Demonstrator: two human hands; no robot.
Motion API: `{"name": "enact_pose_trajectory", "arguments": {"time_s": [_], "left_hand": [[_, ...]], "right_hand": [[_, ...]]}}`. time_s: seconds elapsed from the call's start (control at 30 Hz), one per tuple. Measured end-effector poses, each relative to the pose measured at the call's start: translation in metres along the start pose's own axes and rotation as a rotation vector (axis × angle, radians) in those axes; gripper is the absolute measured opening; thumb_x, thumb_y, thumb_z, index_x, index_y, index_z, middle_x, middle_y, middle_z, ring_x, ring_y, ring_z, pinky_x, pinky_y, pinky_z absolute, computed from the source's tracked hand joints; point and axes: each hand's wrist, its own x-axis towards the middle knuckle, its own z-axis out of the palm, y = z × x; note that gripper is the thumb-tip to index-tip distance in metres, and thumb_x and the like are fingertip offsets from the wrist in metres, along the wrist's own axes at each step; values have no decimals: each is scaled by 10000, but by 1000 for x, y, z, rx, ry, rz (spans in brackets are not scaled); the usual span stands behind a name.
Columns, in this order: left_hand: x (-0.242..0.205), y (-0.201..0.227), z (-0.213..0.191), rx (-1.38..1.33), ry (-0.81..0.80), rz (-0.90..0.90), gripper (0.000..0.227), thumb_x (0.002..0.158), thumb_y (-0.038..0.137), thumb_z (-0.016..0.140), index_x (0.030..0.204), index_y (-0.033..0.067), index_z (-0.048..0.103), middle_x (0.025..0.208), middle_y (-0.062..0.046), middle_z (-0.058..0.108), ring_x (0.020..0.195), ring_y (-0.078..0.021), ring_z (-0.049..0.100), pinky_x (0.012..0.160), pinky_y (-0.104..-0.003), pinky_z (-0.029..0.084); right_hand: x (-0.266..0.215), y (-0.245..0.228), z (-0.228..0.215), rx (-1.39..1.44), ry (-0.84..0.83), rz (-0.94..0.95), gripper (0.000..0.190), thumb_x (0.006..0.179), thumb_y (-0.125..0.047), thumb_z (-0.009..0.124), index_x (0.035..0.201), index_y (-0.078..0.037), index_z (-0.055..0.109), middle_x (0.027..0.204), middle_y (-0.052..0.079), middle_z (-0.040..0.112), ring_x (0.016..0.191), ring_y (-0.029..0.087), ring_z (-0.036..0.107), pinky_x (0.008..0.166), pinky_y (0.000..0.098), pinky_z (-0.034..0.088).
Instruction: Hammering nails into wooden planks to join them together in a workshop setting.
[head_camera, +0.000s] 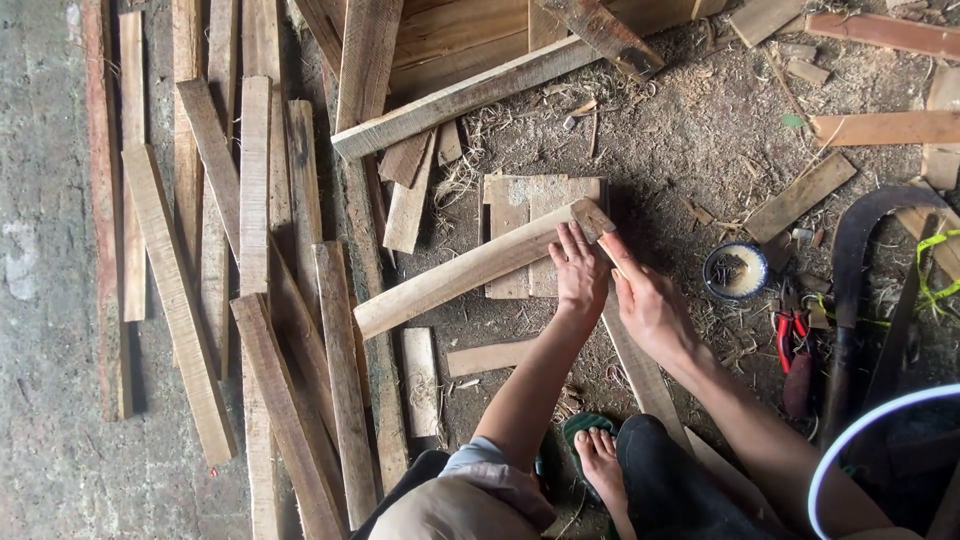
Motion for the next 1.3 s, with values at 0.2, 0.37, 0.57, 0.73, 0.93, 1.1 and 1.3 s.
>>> {"name": "enact_pose_trajectory", "arguments": {"time_s": [0.2, 0.37, 0.57, 0.73, 0.93, 1.1, 1.3], "left_hand": [[12, 7, 19, -40, 18, 5, 626, 1007, 318, 508, 1488, -78, 448, 1627, -333, 260, 1506, -498, 266, 1061, -558, 490], [8, 4, 12, 17, -12, 1, 750, 1026, 535, 419, 1515, -34, 423, 1655, -286, 235, 1525, -463, 235, 1094, -537, 462], [-20, 4, 3, -26, -117, 130, 466, 1046, 265, 461, 1472, 89, 527, 1502, -121, 529, 1344, -316, 523, 1061, -651, 369], [-15, 47, 73, -238, 32, -15, 454, 973, 122, 485, 1395, -29, 556, 1251, -242, 626, 1121, -391, 609, 919, -598, 454], [-10, 37, 80, -329, -89, 40, 594, 963, 155, 479, 1537, 52, 364, 1522, -229, 468, 1426, -476, 405, 1097, -755, 278], [-16, 16, 30, -307, -121, 43, 621, 997, 132, 467, 1589, 76, 289, 1658, -221, 281, 1396, -413, 468, 1082, -681, 356], [-27, 1, -18, -248, -157, 44, 656, 984, 174, 478, 1585, 16, 268, 1588, -230, 394, 1478, -463, 342, 1150, -739, 233]], "right_hand": [[5, -19, -8, -62, -25, 89, 695, 1004, -47, 478, 1600, -387, 366, 1061, 339, 702, 941, 499, 711, 729, 579, 612], [5, -5, -4, 20, 43, 14, 679, 980, -30, 513, 1581, -332, 421, 1135, 347, 683, 992, 520, 683, 748, 598, 585], [2, 14, 22, -97, -103, 76, 600, 1037, -116, 467, 1557, -414, 442, 979, 247, 717, 717, 379, 732, 610, 480, 630], [4, 22, 43, -201, -165, 53, 543, 1031, -161, 447, 1497, -436, 490, 934, 163, 700, 669, 343, 734, 551, 477, 620], [7, 28, 32, -288, -200, 71, 610, 1027, -86, 419, 1542, -414, 421, 939, 162, 649, 648, 334, 726, 556, 473, 631], [11, 42, 45, -281, -219, 49, 603, 1030, -114, 416, 1534, -446, 421, 962, 144, 640, 617, 305, 719, 516, 450, 625], [16, 54, 53, -253, -211, 69, 632, 1009, -102, 423, 1549, -429, 395, 939, 182, 634, 691, 419, 727, 595, 545, 619]]}}
